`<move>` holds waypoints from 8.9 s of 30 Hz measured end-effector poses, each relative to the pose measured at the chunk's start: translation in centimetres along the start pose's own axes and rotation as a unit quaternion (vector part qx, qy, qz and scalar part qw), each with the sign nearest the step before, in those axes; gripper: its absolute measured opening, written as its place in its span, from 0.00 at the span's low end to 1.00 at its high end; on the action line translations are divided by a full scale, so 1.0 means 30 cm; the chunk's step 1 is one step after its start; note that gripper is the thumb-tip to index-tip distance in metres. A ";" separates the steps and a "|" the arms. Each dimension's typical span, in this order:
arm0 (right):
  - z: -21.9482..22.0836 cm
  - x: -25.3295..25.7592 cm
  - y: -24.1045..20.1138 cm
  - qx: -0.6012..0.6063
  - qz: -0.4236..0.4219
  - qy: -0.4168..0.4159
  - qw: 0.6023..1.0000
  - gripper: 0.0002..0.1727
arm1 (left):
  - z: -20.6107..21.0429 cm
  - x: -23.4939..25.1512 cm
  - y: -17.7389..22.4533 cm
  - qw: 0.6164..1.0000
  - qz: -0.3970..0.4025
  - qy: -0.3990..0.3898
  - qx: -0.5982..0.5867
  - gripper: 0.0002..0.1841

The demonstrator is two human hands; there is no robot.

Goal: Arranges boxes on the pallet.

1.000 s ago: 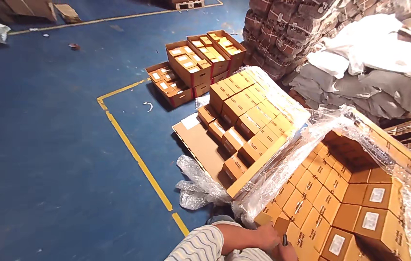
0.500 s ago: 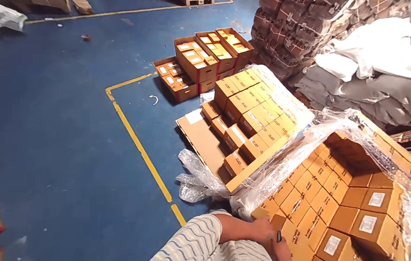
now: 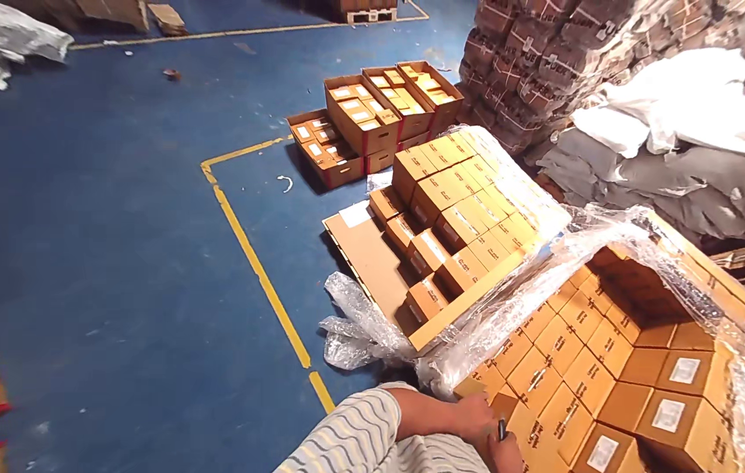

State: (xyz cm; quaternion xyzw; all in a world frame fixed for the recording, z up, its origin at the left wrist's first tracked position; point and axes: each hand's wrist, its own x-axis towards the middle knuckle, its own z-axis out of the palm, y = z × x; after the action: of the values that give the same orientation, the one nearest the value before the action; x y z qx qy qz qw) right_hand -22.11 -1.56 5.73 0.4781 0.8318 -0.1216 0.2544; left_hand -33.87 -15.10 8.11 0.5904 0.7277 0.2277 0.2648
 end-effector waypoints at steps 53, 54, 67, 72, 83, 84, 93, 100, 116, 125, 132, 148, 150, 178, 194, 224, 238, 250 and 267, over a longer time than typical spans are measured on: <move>0.043 -0.035 0.026 0.007 -0.018 0.033 0.999 0.31 | 0.015 0.000 0.017 1.000 -0.025 -0.004 0.019 0.17; 0.042 -0.037 0.025 0.005 -0.017 0.032 0.999 0.31 | 0.015 0.000 0.017 0.999 -0.025 -0.003 0.021 0.16; 0.054 -0.045 0.025 0.012 -0.015 0.048 0.999 0.30 | -0.002 -0.003 0.026 0.999 -0.030 -0.021 0.021 0.16; 0.030 -0.055 0.014 0.018 -0.018 0.035 0.999 0.31 | 0.005 0.002 0.018 1.000 -0.027 -0.011 0.006 0.17; 0.034 -0.045 0.017 0.013 -0.014 0.034 0.999 0.30 | 0.010 0.005 0.013 1.000 -0.023 -0.013 0.016 0.18; 0.032 -0.045 0.016 0.014 -0.014 0.033 0.999 0.30 | 0.010 0.006 0.012 0.999 -0.023 -0.016 0.019 0.18; 0.040 -0.045 0.016 0.020 -0.008 0.036 0.999 0.31 | 0.011 0.007 0.012 0.999 -0.021 -0.017 0.023 0.18; 0.034 -0.057 0.007 0.018 -0.012 0.034 0.999 0.32 | -0.005 -0.001 0.020 0.999 -0.025 -0.020 0.020 0.17; 0.037 -0.051 -0.001 0.010 0.003 0.037 0.999 0.31 | -0.008 0.002 0.018 0.999 -0.026 -0.024 0.023 0.17; 0.033 -0.057 -0.010 0.025 0.009 0.041 0.999 0.30 | -0.006 0.000 0.015 0.999 -0.022 -0.021 0.025 0.17; 0.045 -0.057 -0.005 0.029 0.002 0.043 0.999 0.32 | -0.008 -0.004 0.017 0.999 -0.024 -0.019 0.015 0.17; 0.068 -0.043 -0.007 0.028 0.018 0.047 0.998 0.32 | 0.024 0.010 0.000 0.999 -0.013 -0.012 0.040 0.17; 0.066 -0.041 -0.005 0.028 0.018 0.045 0.998 0.32 | 0.020 0.010 0.002 0.999 -0.013 -0.017 0.041 0.17; 0.080 -0.046 -0.013 0.030 0.020 0.056 0.998 0.35 | 0.008 0.015 0.007 0.998 -0.019 -0.033 0.052 0.17; 0.070 -0.045 -0.021 0.033 0.028 0.048 0.998 0.35 | -0.022 0.014 0.019 0.997 -0.025 -0.057 0.055 0.17; -0.197 0.118 0.336 0.380 -0.022 -0.088 0.920 0.35 | -0.124 0.284 0.139 0.968 -0.173 -0.184 -0.006 0.30; -0.413 0.555 0.436 0.117 -0.213 -0.123 0.962 0.23 | 0.137 0.646 0.176 0.915 -0.386 -0.094 -0.072 0.46; -0.457 0.768 0.260 -0.053 -0.504 -0.163 0.847 0.11 | 0.138 0.668 0.161 0.895 -0.416 -0.032 -0.156 0.46; -0.539 0.656 0.496 0.086 -0.249 -0.178 0.948 0.23 | 0.168 0.706 0.165 0.922 -0.373 -0.083 -0.066 0.47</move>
State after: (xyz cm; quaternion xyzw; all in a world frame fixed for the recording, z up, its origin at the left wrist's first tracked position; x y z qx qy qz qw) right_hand -22.45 27.72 9.31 0.2461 0.8523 -0.3347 0.3177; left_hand -30.36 6.73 5.00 0.2742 0.8542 0.1100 0.4278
